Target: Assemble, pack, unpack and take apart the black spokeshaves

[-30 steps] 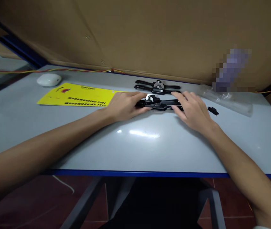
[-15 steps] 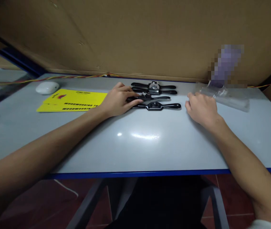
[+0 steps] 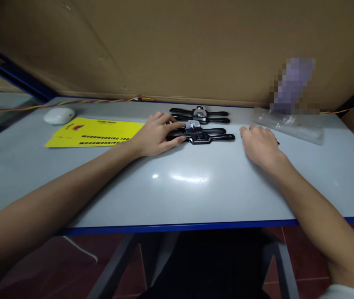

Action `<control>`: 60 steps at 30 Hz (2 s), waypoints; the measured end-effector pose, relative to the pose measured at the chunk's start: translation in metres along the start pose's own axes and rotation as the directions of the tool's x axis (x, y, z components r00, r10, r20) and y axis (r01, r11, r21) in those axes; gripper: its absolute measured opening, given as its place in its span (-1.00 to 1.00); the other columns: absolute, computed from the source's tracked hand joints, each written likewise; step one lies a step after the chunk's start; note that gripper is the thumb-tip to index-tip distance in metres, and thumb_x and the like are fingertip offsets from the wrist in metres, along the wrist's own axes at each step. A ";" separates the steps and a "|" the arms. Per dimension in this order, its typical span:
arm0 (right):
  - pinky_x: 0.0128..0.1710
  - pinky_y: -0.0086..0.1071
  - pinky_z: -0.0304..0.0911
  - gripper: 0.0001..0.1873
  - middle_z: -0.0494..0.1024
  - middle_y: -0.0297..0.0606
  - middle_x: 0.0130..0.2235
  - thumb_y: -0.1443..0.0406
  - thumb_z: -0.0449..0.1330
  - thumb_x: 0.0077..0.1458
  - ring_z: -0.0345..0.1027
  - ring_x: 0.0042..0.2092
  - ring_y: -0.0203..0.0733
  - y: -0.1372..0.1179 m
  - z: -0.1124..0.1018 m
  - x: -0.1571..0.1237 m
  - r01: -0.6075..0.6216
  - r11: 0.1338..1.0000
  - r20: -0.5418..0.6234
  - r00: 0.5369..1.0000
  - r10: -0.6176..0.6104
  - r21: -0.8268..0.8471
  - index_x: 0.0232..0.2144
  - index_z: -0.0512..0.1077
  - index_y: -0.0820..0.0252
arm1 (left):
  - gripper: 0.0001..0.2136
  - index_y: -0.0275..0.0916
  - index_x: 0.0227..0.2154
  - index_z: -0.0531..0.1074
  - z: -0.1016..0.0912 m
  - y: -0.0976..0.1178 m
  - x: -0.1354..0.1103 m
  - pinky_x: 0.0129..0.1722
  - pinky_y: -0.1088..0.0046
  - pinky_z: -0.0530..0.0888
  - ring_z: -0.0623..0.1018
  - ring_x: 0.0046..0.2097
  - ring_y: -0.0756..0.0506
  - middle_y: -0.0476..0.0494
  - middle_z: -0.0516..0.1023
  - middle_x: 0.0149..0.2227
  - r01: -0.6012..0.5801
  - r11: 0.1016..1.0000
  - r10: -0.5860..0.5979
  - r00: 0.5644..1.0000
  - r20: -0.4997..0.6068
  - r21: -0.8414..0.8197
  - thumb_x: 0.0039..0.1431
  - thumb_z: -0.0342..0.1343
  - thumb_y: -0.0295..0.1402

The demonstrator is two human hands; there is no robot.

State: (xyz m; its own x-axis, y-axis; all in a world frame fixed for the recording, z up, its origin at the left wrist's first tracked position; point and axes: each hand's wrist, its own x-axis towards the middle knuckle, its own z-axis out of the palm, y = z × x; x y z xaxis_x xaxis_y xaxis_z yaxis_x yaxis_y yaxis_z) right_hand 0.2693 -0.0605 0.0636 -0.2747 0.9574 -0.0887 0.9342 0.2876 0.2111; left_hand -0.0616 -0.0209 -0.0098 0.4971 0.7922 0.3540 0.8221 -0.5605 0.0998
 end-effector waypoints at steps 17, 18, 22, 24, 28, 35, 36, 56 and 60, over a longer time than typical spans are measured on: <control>0.04 0.03 0.20 -0.50 0.51 0.12 0.00 0.26 0.06 0.22 0.34 0.07 0.28 0.006 0.005 -0.002 0.121 0.993 -0.021 0.992 -0.121 0.003 0.17 0.41 0.28 | -0.53 -0.25 -0.01 0.68 -0.006 0.009 0.003 -0.07 0.10 0.48 0.49 -0.10 -0.27 -0.30 0.55 -0.16 -0.226 0.969 0.217 0.972 -0.094 -0.097 0.41 -0.03 -0.06; 0.03 0.03 0.20 -0.53 0.51 0.12 -0.01 0.26 0.06 0.21 0.34 0.06 0.27 0.005 0.005 -0.002 0.131 0.991 -0.018 0.991 -0.131 0.003 0.14 0.42 0.27 | -0.53 -0.25 0.00 0.68 -0.006 0.009 0.003 -0.06 0.09 0.48 0.49 -0.10 -0.28 -0.31 0.54 -0.15 -0.217 0.971 0.209 0.974 -0.092 -0.100 0.41 -0.03 -0.06; 0.01 -0.01 0.20 -0.55 0.48 0.10 -0.03 0.25 0.05 0.20 0.32 0.05 0.24 0.002 0.007 -0.003 0.158 0.987 -0.014 0.987 -0.158 0.032 0.10 0.39 0.28 | -0.53 -0.25 0.01 0.68 -0.005 0.009 0.002 -0.03 0.07 0.49 0.49 -0.07 -0.28 -0.31 0.53 -0.12 -0.184 0.974 0.174 0.981 -0.082 -0.132 0.41 -0.03 -0.07; 0.01 -0.02 0.20 -0.54 0.48 0.09 -0.03 0.25 0.06 0.19 0.31 0.05 0.24 0.002 0.008 -0.002 0.168 0.985 -0.011 0.986 -0.167 0.049 0.10 0.38 0.29 | -0.52 -0.25 0.04 0.67 -0.005 0.008 0.002 -0.01 0.07 0.49 0.50 -0.06 -0.28 -0.32 0.53 -0.10 -0.171 0.974 0.163 0.985 -0.064 -0.150 0.41 -0.03 -0.06; 0.00 -0.05 0.21 -0.67 0.48 0.05 -0.07 0.25 0.07 0.16 0.32 0.01 0.18 0.004 0.009 -0.001 0.160 0.983 -0.026 0.987 -0.159 0.092 -0.05 0.41 0.24 | -0.44 -0.26 0.15 0.61 -0.005 0.006 0.002 0.09 0.02 0.49 0.50 0.02 -0.33 -0.36 0.53 0.01 -0.177 0.976 0.176 0.984 -0.022 -0.125 0.42 -0.06 0.02; -0.11 -0.09 0.22 -0.78 0.49 0.05 -0.10 0.29 0.04 0.18 0.35 -0.09 0.14 0.002 0.010 0.000 0.189 0.975 -0.086 0.980 -0.180 0.115 -0.15 0.40 0.20 | -0.39 -0.27 0.25 0.52 -0.005 0.008 0.002 0.14 -0.01 0.49 0.49 0.10 -0.36 -0.39 0.52 0.10 -0.187 0.982 0.188 0.981 0.040 -0.027 0.44 -0.10 0.06; -0.12 -0.08 0.21 -0.78 0.50 0.05 -0.10 0.30 0.03 0.19 0.36 -0.10 0.14 0.001 0.010 0.000 0.187 0.976 -0.089 0.980 -0.177 0.115 -0.14 0.39 0.20 | -0.39 -0.27 0.26 0.50 -0.005 0.008 0.002 0.15 0.00 0.49 0.49 0.10 -0.36 -0.40 0.52 0.11 -0.187 0.982 0.188 0.981 0.047 -0.012 0.44 -0.10 0.06; -0.08 -0.10 0.33 -0.56 0.58 -0.08 -0.01 0.12 0.16 0.18 0.47 -0.01 0.10 0.028 0.007 0.003 0.246 0.888 -0.012 0.965 -0.262 0.390 0.08 0.39 0.12 | -0.37 -0.30 0.33 0.39 -0.006 0.016 0.000 0.13 -0.03 0.47 0.48 0.13 -0.40 -0.47 0.45 0.19 -0.152 0.986 0.151 0.988 0.023 0.073 0.49 -0.19 0.05; -0.11 -0.14 0.35 -0.53 0.59 -0.09 -0.03 0.10 0.22 0.15 0.48 -0.06 0.04 0.021 0.006 0.002 0.273 0.799 0.031 0.939 -0.342 0.536 0.07 0.36 0.12 | -0.49 -0.25 0.25 0.45 -0.011 0.024 -0.001 0.09 -0.02 0.47 0.48 0.14 -0.40 -0.45 0.47 0.21 -0.173 0.977 0.181 0.982 -0.057 0.125 0.48 -0.13 -0.07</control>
State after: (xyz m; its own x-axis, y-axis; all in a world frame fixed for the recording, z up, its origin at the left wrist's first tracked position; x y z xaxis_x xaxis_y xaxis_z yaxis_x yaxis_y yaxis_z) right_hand 0.2894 -0.0530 0.0620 -0.5700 0.8003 -0.1861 0.7935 0.4774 -0.3774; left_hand -0.0451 -0.0380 0.0024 0.6210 0.6623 0.4191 0.7520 -0.6543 -0.0803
